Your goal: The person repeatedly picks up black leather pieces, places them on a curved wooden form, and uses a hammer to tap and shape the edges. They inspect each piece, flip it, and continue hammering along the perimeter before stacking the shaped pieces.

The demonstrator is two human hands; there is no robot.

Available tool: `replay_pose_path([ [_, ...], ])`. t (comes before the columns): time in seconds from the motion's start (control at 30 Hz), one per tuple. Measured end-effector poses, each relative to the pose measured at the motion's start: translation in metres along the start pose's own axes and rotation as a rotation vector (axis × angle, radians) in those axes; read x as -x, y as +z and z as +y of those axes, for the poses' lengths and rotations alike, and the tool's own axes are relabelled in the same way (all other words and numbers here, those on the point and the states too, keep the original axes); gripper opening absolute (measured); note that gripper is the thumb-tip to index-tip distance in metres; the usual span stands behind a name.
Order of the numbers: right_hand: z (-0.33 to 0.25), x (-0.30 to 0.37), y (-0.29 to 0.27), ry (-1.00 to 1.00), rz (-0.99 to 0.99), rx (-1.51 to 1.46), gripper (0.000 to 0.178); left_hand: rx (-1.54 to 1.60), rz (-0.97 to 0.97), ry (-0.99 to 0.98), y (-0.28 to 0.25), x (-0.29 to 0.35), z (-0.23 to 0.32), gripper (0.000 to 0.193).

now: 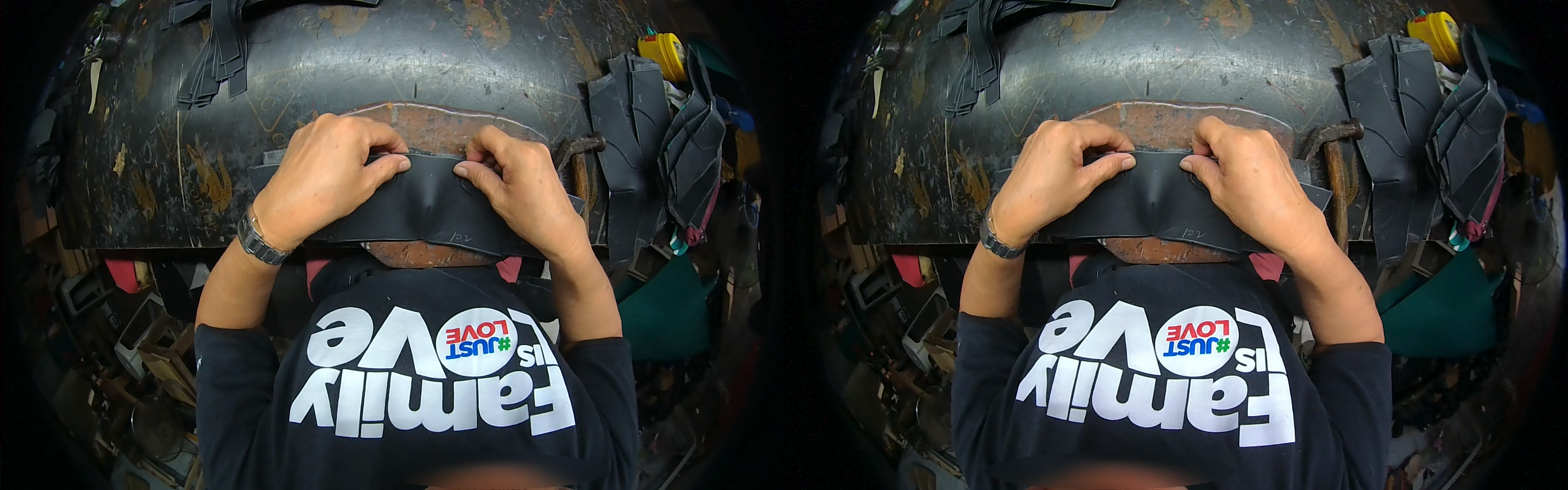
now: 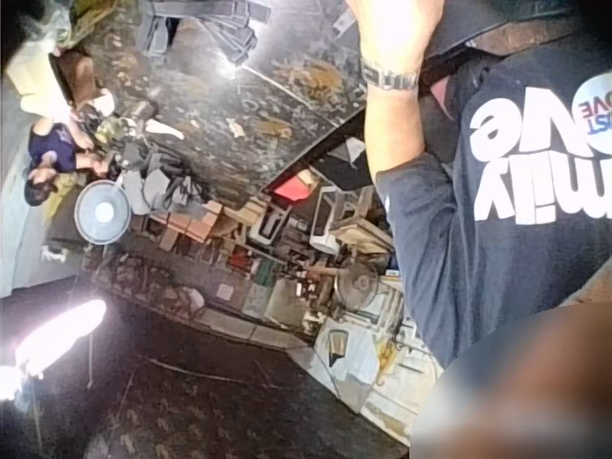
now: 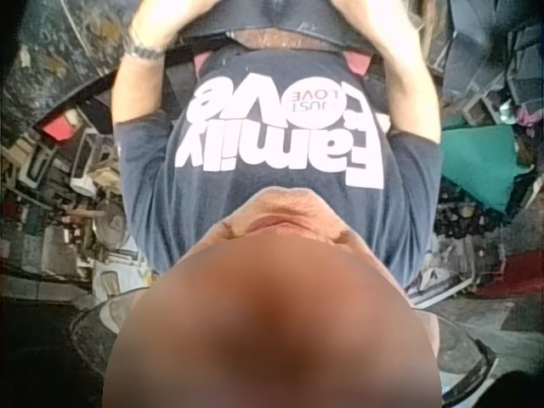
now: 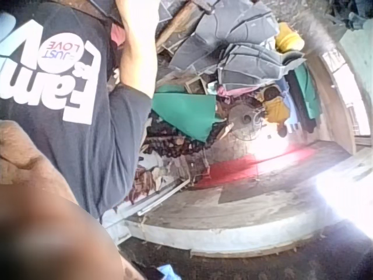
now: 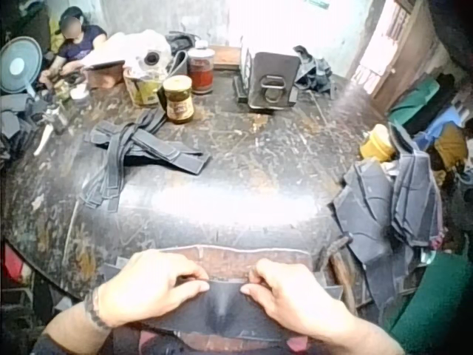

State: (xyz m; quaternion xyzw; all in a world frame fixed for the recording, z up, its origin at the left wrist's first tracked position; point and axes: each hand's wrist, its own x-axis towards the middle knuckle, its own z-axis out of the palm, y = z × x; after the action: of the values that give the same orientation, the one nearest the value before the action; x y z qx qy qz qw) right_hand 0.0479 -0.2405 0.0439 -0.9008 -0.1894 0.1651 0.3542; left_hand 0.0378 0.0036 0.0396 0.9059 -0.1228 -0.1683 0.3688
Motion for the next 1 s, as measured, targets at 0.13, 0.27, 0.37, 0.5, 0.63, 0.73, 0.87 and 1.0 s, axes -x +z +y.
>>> replay_pose_path([
  [0.13, -0.004, -0.004, -0.002, 0.005, -0.022, 0.031, 0.02, -0.03, 0.007, 0.027, -0.001, -0.003, 0.0, 0.021],
  [0.27, -0.003, -0.008, -0.004, 0.018, -0.061, 0.052, 0.02, -0.096, 0.03, 0.051, 0.003, -0.005, 0.003, 0.02],
  [0.37, 0.001, -0.011, -0.005, 0.023, -0.087, 0.064, 0.021, -0.204, 0.041, 0.103, 0.005, -0.007, 0.006, 0.021],
  [0.5, 0.003, -0.012, -0.001, -0.025, -0.066, 0.115, 0.022, -0.41, 0.211, 0.184, 0.0, -0.015, 0.007, 0.035],
  [0.63, 0.0, -0.004, 0.002, -0.136, 0.007, 0.172, 0.021, -0.151, 0.151, 0.376, 0.001, -0.015, 0.006, 0.044],
  [0.73, -0.006, 0.008, 0.005, -0.233, 0.027, 0.162, 0.019, 0.125, 0.008, 0.33, 0.012, -0.001, 0.006, 0.044],
  [0.87, -0.018, 0.02, 0.013, -0.307, 0.022, 0.14, 0.02, 0.303, -0.087, 0.235, 0.021, 0.011, 0.006, 0.045],
  [1.0, -0.018, 0.028, -0.008, -0.132, -0.22, -0.27, 0.04, 0.566, -0.222, 0.156, 0.021, 0.026, 0.003, 0.055],
])
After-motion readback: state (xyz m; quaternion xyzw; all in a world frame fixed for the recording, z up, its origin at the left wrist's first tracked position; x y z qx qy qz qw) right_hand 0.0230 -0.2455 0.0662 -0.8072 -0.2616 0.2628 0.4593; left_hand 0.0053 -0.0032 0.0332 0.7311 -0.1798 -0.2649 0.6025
